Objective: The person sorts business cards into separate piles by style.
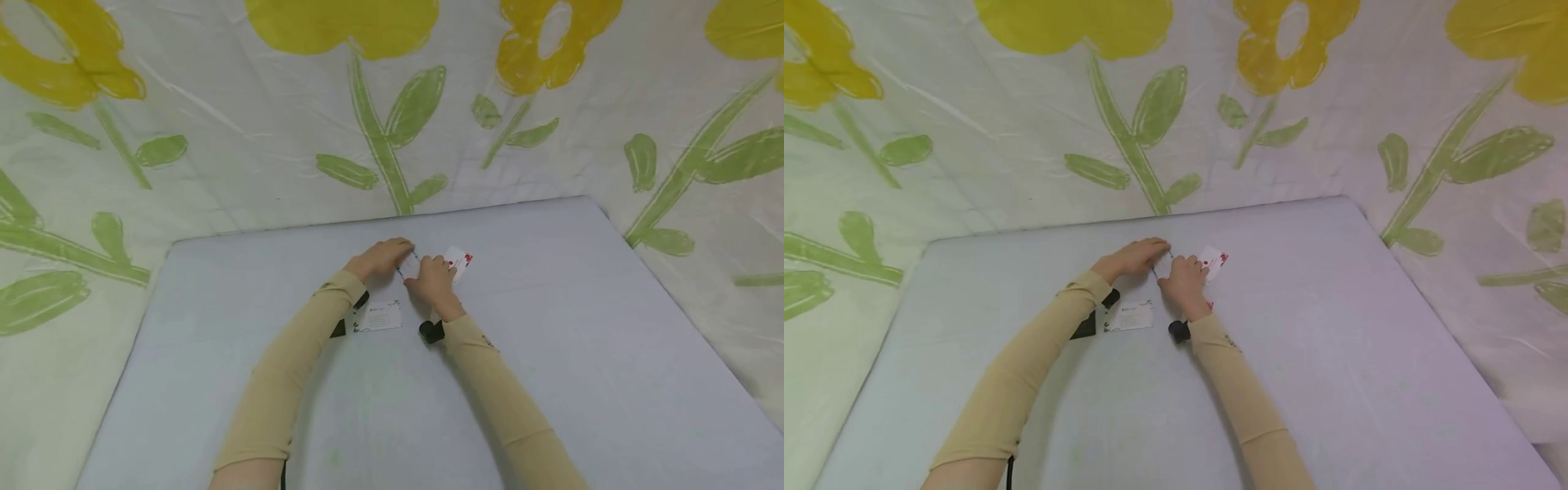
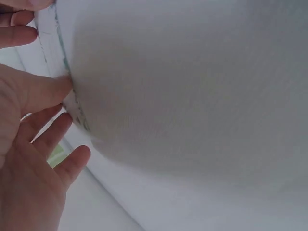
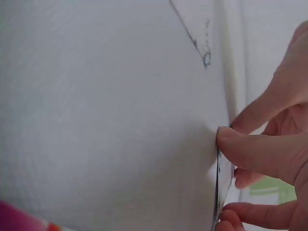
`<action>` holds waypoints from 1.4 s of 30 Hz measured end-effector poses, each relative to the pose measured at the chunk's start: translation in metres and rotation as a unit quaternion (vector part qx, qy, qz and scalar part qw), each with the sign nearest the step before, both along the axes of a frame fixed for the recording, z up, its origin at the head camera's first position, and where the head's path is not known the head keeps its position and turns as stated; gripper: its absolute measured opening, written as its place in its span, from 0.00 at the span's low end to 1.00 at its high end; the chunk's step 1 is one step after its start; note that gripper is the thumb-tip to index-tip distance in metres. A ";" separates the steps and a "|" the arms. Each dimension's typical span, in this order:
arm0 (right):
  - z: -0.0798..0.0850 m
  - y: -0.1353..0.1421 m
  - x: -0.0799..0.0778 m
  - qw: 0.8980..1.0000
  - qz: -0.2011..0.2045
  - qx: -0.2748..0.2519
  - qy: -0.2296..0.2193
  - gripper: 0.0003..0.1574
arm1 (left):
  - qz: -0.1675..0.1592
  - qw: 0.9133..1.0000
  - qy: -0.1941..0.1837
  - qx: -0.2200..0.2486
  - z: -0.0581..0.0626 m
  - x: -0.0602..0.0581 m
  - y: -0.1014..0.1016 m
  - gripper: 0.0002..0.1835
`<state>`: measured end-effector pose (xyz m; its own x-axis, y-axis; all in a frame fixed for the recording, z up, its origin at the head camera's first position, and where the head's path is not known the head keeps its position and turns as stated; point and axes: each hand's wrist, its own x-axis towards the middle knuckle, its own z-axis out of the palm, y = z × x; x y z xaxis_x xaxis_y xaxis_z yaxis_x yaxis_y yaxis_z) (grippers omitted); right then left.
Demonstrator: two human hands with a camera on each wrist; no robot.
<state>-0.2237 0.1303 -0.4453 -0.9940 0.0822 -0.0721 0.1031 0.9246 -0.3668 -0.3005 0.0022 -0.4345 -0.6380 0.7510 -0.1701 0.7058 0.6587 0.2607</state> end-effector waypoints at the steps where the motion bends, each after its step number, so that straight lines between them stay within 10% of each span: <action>1: 0.000 0.000 -0.001 1.000 0.002 -0.004 -0.001 0.30 | 0.000 1.000 -0.001 0.000 0.001 0.000 -0.001 0.23; 15: 0.002 0.002 -0.002 0.988 0.048 -0.126 0.074 0.25 | 0.075 0.986 -0.012 0.148 0.002 0.009 -0.032 0.16; 24: 0.006 0.000 0.012 0.945 0.078 -0.276 0.158 0.08 | 0.104 0.950 -0.009 0.295 0.005 0.041 -0.060 0.11; 34: 0.019 0.001 0.037 0.924 0.110 -0.356 0.082 0.11 | 0.188 0.905 -0.098 0.369 0.021 0.098 -0.087 0.10; 42: 0.016 -0.006 0.051 0.924 0.111 -0.364 0.037 0.11 | 0.227 0.896 -0.093 0.370 0.013 0.125 -0.097 0.08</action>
